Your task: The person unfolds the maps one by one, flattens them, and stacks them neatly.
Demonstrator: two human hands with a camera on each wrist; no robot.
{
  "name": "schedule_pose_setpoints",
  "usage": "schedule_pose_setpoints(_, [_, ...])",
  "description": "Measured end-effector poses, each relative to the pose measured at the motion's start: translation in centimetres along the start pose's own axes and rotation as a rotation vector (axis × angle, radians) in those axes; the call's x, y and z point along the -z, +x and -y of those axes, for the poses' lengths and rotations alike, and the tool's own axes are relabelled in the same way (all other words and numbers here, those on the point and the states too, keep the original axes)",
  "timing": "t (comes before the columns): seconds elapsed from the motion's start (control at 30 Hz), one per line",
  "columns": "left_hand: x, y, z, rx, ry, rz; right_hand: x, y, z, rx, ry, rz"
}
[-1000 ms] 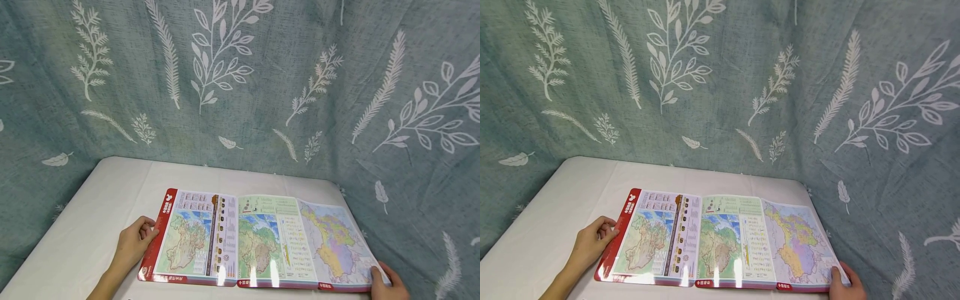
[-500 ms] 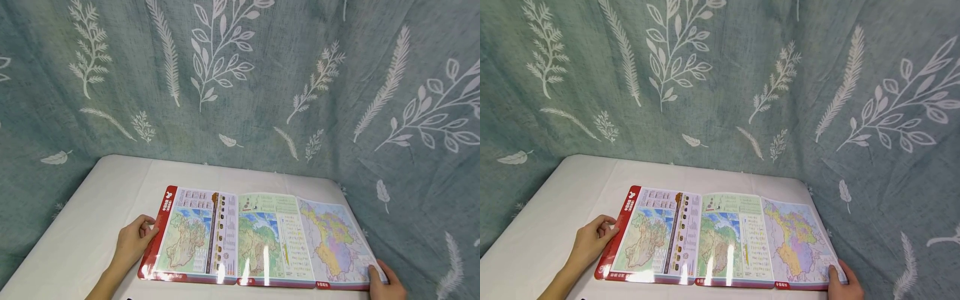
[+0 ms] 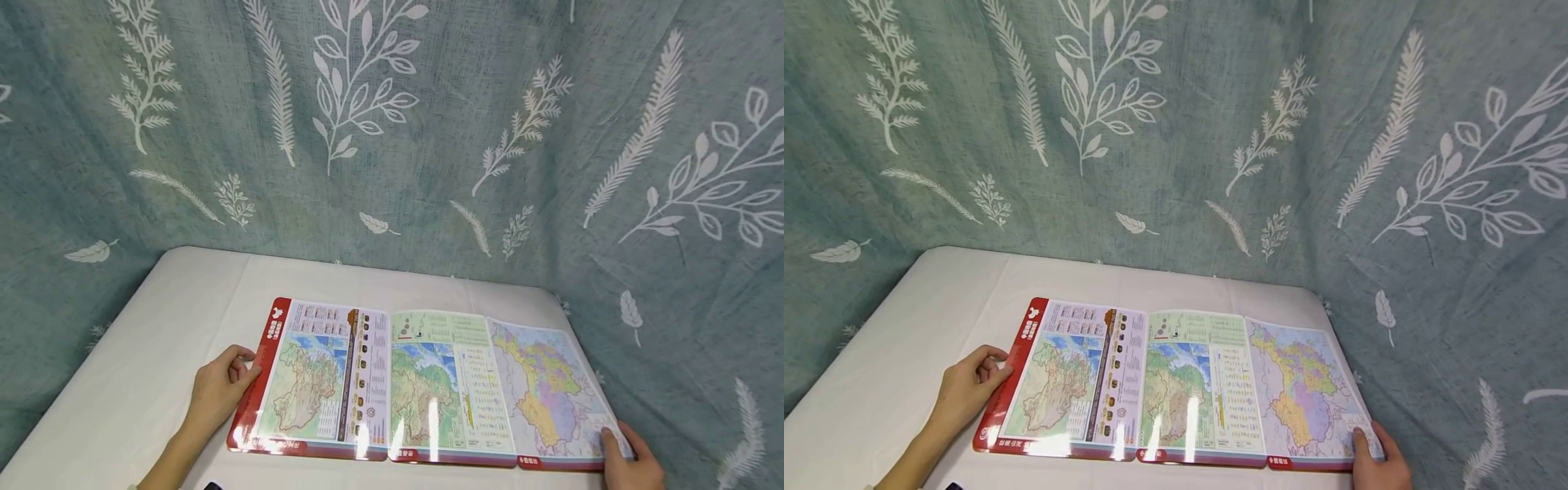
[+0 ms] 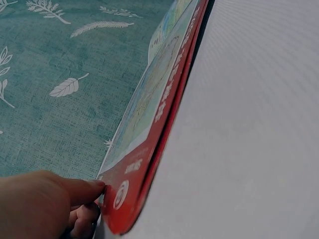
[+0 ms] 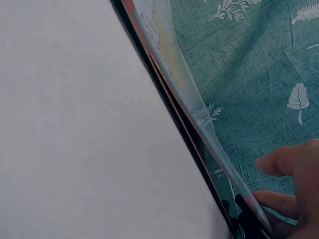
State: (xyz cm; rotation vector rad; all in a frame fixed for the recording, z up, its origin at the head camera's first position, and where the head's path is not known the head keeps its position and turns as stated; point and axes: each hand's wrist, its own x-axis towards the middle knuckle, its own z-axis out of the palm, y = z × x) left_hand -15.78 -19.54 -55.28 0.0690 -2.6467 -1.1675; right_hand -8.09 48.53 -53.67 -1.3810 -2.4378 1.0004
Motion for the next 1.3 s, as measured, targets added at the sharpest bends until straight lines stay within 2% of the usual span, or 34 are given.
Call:
schedule_pose_setpoints(0.37, [-0.3,0.0,0.1,-0.010,-0.013,-0.024,0.2,-0.3,-0.1,0.027,-0.004,-0.034])
schedule_pose_setpoints(0.63, [-0.1,-0.2,0.4,0.014,0.006,-0.034,-0.4,-1.0,0.0,-0.024,0.027,-0.052])
schedule_pose_setpoints(0.87, [0.0,0.0,0.7,0.015,-0.016,-0.031,-0.2,-1.5,0.9,-0.073,0.023,-0.006])
schedule_pose_setpoints(0.97, [0.0,0.1,0.8,0.011,-0.021,-0.021,-0.2,-1.5,1.3,-0.030,0.007,-0.030])
schedule_pose_setpoints(1.07, [0.1,0.2,0.8,0.002,-0.027,-0.003,-0.3,-1.5,1.5,0.046,-0.058,-0.056])
schedule_pose_setpoints(1.2, [0.9,0.2,1.0,-0.003,-0.020,0.012,-0.6,-1.7,1.8,0.159,-0.106,-0.085])
schedule_pose_setpoints(1.3, [1.8,0.1,1.4,-0.007,-0.001,0.003,-0.9,-2.1,2.3,0.211,-0.101,-0.101])
